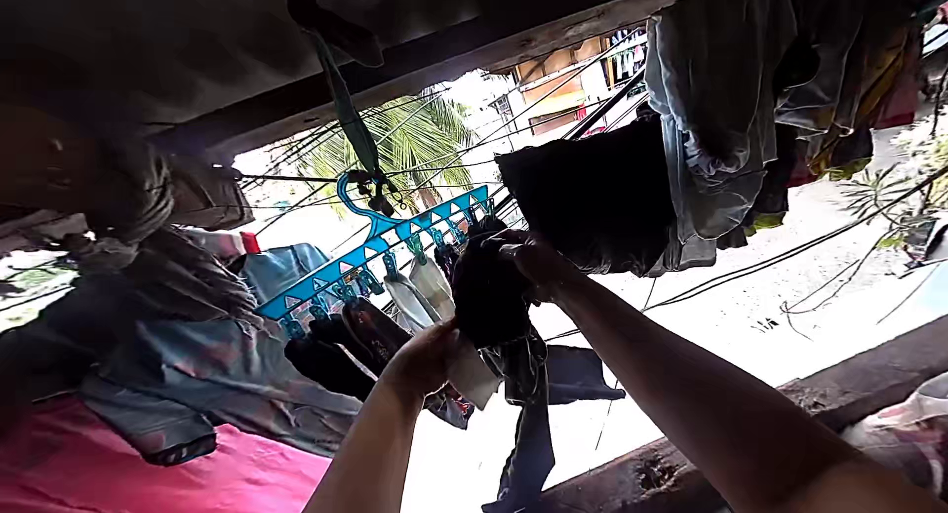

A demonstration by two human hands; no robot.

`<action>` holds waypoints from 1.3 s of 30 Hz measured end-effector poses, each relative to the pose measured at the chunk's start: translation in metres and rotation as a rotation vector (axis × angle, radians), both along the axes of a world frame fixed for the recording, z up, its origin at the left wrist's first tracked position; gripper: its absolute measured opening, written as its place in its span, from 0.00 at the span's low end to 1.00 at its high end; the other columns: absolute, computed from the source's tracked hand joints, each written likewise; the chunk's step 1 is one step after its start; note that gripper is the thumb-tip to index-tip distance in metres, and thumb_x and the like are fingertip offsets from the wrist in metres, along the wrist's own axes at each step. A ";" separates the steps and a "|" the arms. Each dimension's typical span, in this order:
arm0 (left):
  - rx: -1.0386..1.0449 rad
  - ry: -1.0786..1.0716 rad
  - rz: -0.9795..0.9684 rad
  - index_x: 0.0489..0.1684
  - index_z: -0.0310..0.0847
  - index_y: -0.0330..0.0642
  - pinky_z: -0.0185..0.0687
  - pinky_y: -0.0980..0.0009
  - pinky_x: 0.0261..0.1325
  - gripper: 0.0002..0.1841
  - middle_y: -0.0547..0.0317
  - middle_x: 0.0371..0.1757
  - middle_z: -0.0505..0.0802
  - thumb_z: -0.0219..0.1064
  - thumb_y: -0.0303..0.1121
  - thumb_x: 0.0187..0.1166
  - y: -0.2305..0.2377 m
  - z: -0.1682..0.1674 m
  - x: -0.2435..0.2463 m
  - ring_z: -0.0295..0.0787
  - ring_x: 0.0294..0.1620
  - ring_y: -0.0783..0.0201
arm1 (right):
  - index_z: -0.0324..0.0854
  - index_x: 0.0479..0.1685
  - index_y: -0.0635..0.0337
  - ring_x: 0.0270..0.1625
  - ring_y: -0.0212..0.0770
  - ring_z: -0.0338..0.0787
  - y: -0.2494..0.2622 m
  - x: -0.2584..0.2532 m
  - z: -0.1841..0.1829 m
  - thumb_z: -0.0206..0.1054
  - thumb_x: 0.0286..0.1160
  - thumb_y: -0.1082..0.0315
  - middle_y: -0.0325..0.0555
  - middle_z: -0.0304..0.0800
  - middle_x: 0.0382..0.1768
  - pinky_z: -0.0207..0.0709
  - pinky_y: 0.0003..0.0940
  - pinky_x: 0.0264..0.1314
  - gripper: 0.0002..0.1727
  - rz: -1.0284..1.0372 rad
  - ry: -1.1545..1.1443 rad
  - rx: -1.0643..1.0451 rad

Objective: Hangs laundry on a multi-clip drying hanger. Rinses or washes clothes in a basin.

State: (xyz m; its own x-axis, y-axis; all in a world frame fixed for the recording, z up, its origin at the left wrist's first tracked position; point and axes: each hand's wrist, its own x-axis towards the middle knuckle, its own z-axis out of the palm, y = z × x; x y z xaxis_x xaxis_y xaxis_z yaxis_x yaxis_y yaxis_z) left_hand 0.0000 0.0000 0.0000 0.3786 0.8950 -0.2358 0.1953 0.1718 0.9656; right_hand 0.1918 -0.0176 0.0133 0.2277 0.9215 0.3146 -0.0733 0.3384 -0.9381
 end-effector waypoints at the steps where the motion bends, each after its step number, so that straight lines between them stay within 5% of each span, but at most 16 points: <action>1: 0.084 0.183 -0.107 0.54 0.77 0.44 0.83 0.70 0.34 0.13 0.59 0.33 0.87 0.46 0.36 0.95 0.001 0.000 0.002 0.85 0.31 0.69 | 0.82 0.58 0.65 0.45 0.33 0.85 0.003 0.000 0.006 0.57 0.86 0.75 0.46 0.87 0.46 0.80 0.34 0.50 0.12 0.037 -0.095 0.035; 2: 0.175 0.356 -0.182 0.64 0.76 0.42 0.81 0.68 0.38 0.12 0.56 0.40 0.87 0.52 0.30 0.92 0.002 0.004 0.004 0.83 0.35 0.66 | 0.84 0.57 0.65 0.47 0.33 0.85 0.007 0.001 0.010 0.57 0.84 0.77 0.47 0.88 0.47 0.80 0.34 0.53 0.12 0.075 -0.174 0.078; 4: 0.306 0.506 -0.197 0.76 0.71 0.38 0.79 0.57 0.45 0.24 0.43 0.55 0.87 0.68 0.25 0.80 0.008 0.016 0.011 0.82 0.46 0.55 | 0.85 0.62 0.63 0.55 0.33 0.87 0.017 0.006 0.016 0.58 0.79 0.82 0.47 0.90 0.56 0.81 0.34 0.61 0.17 0.138 -0.312 0.172; 5: 0.315 0.414 -0.171 0.76 0.69 0.36 0.81 0.56 0.49 0.27 0.41 0.59 0.86 0.69 0.19 0.76 0.013 0.020 0.015 0.83 0.51 0.54 | 0.83 0.68 0.61 0.59 0.35 0.87 0.019 0.009 0.022 0.60 0.77 0.84 0.50 0.89 0.62 0.81 0.36 0.64 0.22 0.153 -0.377 0.200; 7: 0.250 0.034 -0.108 0.65 0.71 0.36 0.86 0.64 0.44 0.22 0.50 0.48 0.86 0.58 0.10 0.72 0.019 0.022 0.026 0.86 0.43 0.62 | 0.76 0.80 0.58 0.56 0.39 0.90 0.019 0.011 0.034 0.66 0.72 0.84 0.56 0.90 0.61 0.82 0.40 0.62 0.32 0.125 -0.508 0.267; 10: 0.191 -0.401 0.003 0.51 0.74 0.44 0.84 0.65 0.43 0.10 0.59 0.40 0.86 0.49 0.27 0.80 0.017 0.012 0.042 0.86 0.39 0.66 | 0.76 0.78 0.61 0.45 0.46 0.92 0.017 0.018 0.050 0.74 0.61 0.85 0.59 0.93 0.48 0.84 0.45 0.54 0.37 0.003 -0.583 0.332; 13: 0.129 -0.586 0.130 0.68 0.73 0.46 0.85 0.60 0.54 0.22 0.57 0.52 0.89 0.50 0.51 0.89 0.033 0.006 0.057 0.87 0.51 0.64 | 0.69 0.76 0.64 0.52 0.54 0.93 0.016 0.031 0.059 0.78 0.55 0.85 0.61 0.91 0.53 0.86 0.52 0.57 0.41 -0.097 -0.642 0.261; 17: 0.295 -0.510 0.336 0.63 0.77 0.36 0.86 0.60 0.46 0.15 0.50 0.47 0.90 0.66 0.26 0.80 0.054 0.005 0.073 0.88 0.44 0.60 | 0.80 0.65 0.65 0.54 0.53 0.92 0.020 0.041 0.055 0.68 0.56 0.89 0.58 0.93 0.52 0.83 0.55 0.59 0.30 -0.255 -0.677 0.211; 21: 0.489 -0.346 0.362 0.81 0.59 0.46 0.85 0.57 0.54 0.31 0.46 0.63 0.83 0.59 0.16 0.77 0.057 0.024 0.069 0.85 0.56 0.58 | 0.85 0.58 0.63 0.52 0.43 0.91 0.019 0.054 0.052 0.56 0.64 0.90 0.52 0.94 0.52 0.82 0.47 0.55 0.25 -0.195 -0.579 0.245; 23: 0.458 -0.307 0.384 0.86 0.59 0.53 0.82 0.50 0.56 0.35 0.45 0.69 0.81 0.53 0.16 0.77 0.062 0.037 0.064 0.84 0.61 0.53 | 0.88 0.52 0.62 0.48 0.39 0.88 0.016 0.057 0.055 0.51 0.71 0.88 0.49 0.92 0.49 0.80 0.43 0.52 0.22 -0.171 -0.515 0.236; 27: 0.441 -0.407 0.283 0.65 0.73 0.52 0.84 0.71 0.38 0.13 0.64 0.40 0.85 0.49 0.30 0.90 0.073 0.052 0.057 0.84 0.36 0.72 | 0.88 0.47 0.63 0.44 0.34 0.82 0.013 0.061 0.065 0.56 0.83 0.74 0.46 0.87 0.43 0.76 0.38 0.49 0.13 -0.103 -0.388 0.109; 28: 0.425 -0.436 0.235 0.66 0.73 0.49 0.81 0.71 0.39 0.16 0.64 0.39 0.83 0.47 0.29 0.86 0.074 0.057 0.056 0.82 0.34 0.72 | 0.87 0.50 0.63 0.42 0.33 0.81 0.015 0.064 0.066 0.59 0.82 0.70 0.45 0.86 0.42 0.75 0.35 0.47 0.11 -0.077 -0.407 0.093; 30: 0.437 -0.372 0.138 0.67 0.70 0.45 0.80 0.75 0.35 0.19 0.67 0.34 0.79 0.48 0.25 0.80 0.076 0.064 0.053 0.79 0.29 0.75 | 0.82 0.66 0.68 0.51 0.40 0.85 0.014 0.070 0.073 0.73 0.78 0.63 0.54 0.89 0.53 0.78 0.40 0.58 0.22 0.001 -0.614 -0.006; 31: 0.473 -0.307 0.108 0.61 0.71 0.44 0.81 0.76 0.31 0.15 0.67 0.30 0.81 0.51 0.21 0.79 0.081 0.065 0.052 0.80 0.25 0.76 | 0.83 0.65 0.70 0.53 0.44 0.88 0.014 0.069 0.075 0.80 0.70 0.62 0.58 0.90 0.52 0.80 0.46 0.60 0.27 -0.008 -0.751 -0.059; 34: 0.640 -0.127 0.069 0.54 0.74 0.36 0.84 0.73 0.40 0.11 0.63 0.36 0.83 0.59 0.15 0.78 0.093 0.066 0.048 0.82 0.32 0.74 | 0.86 0.46 0.74 0.49 0.57 0.87 0.013 0.058 0.078 0.81 0.65 0.67 0.63 0.88 0.44 0.77 0.59 0.54 0.18 -0.145 -1.078 -0.158; 39: 0.706 -0.032 0.040 0.50 0.70 0.38 0.82 0.71 0.48 0.03 0.60 0.40 0.81 0.56 0.22 0.87 0.102 0.070 0.046 0.81 0.40 0.72 | 0.90 0.54 0.65 0.57 0.57 0.89 0.024 0.061 0.072 0.69 0.68 0.79 0.61 0.92 0.49 0.78 0.61 0.60 0.15 -0.211 -0.907 0.101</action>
